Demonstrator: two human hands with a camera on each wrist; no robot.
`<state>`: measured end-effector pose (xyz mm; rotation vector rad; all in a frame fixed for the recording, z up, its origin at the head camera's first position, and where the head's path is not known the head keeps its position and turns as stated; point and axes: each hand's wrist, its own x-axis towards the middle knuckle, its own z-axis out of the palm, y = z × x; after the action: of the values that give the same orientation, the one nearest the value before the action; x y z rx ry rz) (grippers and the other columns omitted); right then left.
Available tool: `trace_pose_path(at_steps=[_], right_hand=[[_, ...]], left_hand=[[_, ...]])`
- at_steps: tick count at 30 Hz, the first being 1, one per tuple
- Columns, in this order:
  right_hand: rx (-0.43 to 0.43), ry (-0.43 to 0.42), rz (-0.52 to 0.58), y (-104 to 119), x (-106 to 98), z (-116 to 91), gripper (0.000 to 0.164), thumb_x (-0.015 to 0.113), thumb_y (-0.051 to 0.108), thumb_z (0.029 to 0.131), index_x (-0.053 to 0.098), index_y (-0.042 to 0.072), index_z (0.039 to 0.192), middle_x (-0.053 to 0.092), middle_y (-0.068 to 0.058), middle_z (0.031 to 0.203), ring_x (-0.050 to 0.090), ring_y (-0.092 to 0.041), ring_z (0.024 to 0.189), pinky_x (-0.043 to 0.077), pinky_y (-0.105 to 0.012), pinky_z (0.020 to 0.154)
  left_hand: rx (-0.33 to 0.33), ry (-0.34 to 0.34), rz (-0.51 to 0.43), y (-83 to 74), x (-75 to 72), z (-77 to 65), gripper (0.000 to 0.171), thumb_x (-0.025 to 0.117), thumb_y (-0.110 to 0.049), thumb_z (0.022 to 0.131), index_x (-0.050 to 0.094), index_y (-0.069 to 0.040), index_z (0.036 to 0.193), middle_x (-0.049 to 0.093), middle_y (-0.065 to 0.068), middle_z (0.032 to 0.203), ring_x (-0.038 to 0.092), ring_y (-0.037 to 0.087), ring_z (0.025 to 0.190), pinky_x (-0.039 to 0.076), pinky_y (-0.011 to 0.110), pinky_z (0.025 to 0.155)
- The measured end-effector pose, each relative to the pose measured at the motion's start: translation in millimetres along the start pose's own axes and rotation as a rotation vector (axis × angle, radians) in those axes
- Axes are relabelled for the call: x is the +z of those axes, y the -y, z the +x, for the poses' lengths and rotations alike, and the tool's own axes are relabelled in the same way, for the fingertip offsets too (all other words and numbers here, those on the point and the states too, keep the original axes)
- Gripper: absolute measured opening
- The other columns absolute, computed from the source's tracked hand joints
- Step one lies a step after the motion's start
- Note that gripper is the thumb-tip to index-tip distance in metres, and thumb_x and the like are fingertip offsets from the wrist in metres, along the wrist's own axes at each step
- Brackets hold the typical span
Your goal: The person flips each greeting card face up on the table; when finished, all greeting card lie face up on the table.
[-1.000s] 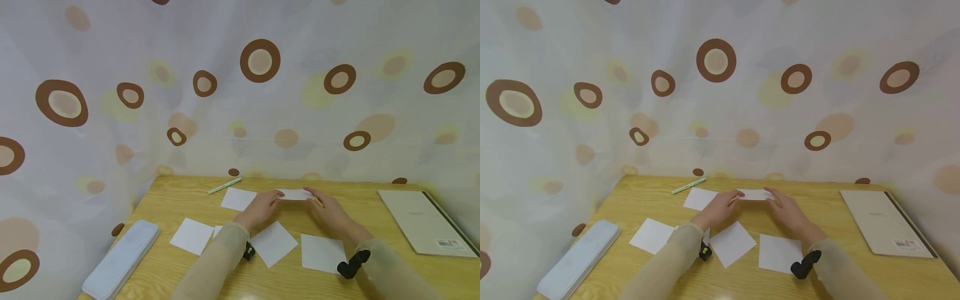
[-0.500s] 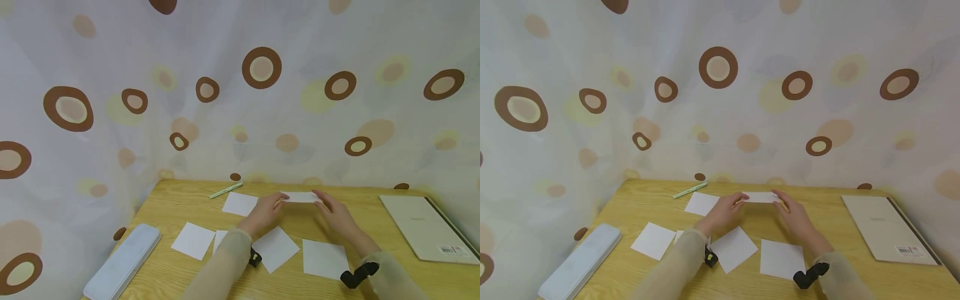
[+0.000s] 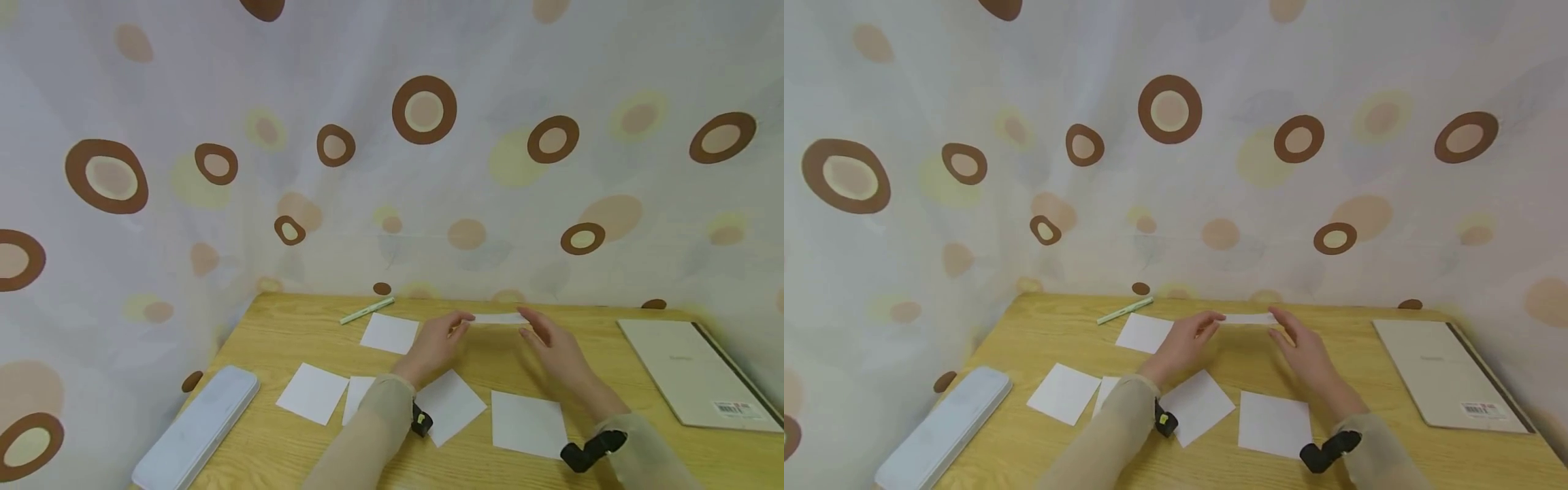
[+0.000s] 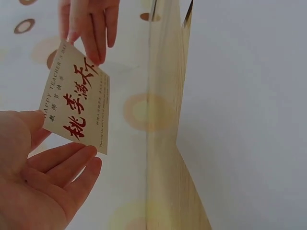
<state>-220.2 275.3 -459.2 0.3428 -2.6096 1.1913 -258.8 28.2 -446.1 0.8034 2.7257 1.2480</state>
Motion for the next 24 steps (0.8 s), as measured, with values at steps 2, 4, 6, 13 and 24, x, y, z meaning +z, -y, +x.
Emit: trace_pose_path(at_steps=[2,4,6,13,24], right_hand=[[-0.008,-0.02,0.007,1,-1,-1,0.048,0.053,0.02,0.103,0.044,0.001,0.146,0.05,-0.024,0.145,0.049,-0.045,0.13,0.05,-0.035,0.101],[-0.011,-0.043,0.015,1,-2,-2,0.047,0.054,0.017,0.103,0.044,0.001,0.146,0.052,-0.025,0.142,0.053,-0.045,0.126,0.049,-0.015,0.094],[0.001,-0.059,0.032,2,-4,-3,0.047,0.053,0.019,0.103,0.043,0.003,0.146,0.053,-0.025,0.141,0.055,-0.044,0.124,0.039,0.0,0.088],[0.029,-0.113,0.091,-1,-9,-10,0.046,0.056,0.017,0.102,0.044,0.003,0.144,0.055,-0.027,0.139,0.057,0.002,0.119,0.039,0.002,0.085],[-0.003,-0.194,0.135,-8,-13,-13,0.041,0.057,0.008,0.1,0.046,-0.001,0.138,0.057,-0.027,0.136,0.058,-0.028,0.125,0.042,0.0,0.086]], left_hand=[[-0.027,-0.008,-0.037,-2.0,0.6,0.3,0.033,0.041,-0.035,0.107,0.059,-0.026,0.134,0.064,-0.002,0.133,0.061,0.016,0.121,0.052,0.035,0.098],[-0.047,-0.022,-0.064,-3.7,1.9,1.5,0.033,0.042,-0.037,0.106,0.058,-0.027,0.133,0.065,-0.003,0.131,0.062,0.015,0.119,0.053,0.034,0.097],[-0.061,-0.038,-0.099,-5.9,3.9,2.8,0.033,0.043,-0.037,0.106,0.058,-0.025,0.133,0.066,-0.002,0.13,0.063,0.014,0.119,0.052,0.033,0.097],[-0.08,-0.061,-0.214,-14.8,11.8,7.5,0.033,0.046,-0.039,0.105,0.056,-0.016,0.127,0.068,0.004,0.129,0.064,0.019,0.119,0.053,0.037,0.096],[-0.076,-0.138,-0.2,-24.0,17.7,13.7,0.02,0.049,-0.035,0.104,0.055,-0.018,0.114,0.07,0.01,0.124,0.066,0.022,0.117,0.054,0.038,0.094]])
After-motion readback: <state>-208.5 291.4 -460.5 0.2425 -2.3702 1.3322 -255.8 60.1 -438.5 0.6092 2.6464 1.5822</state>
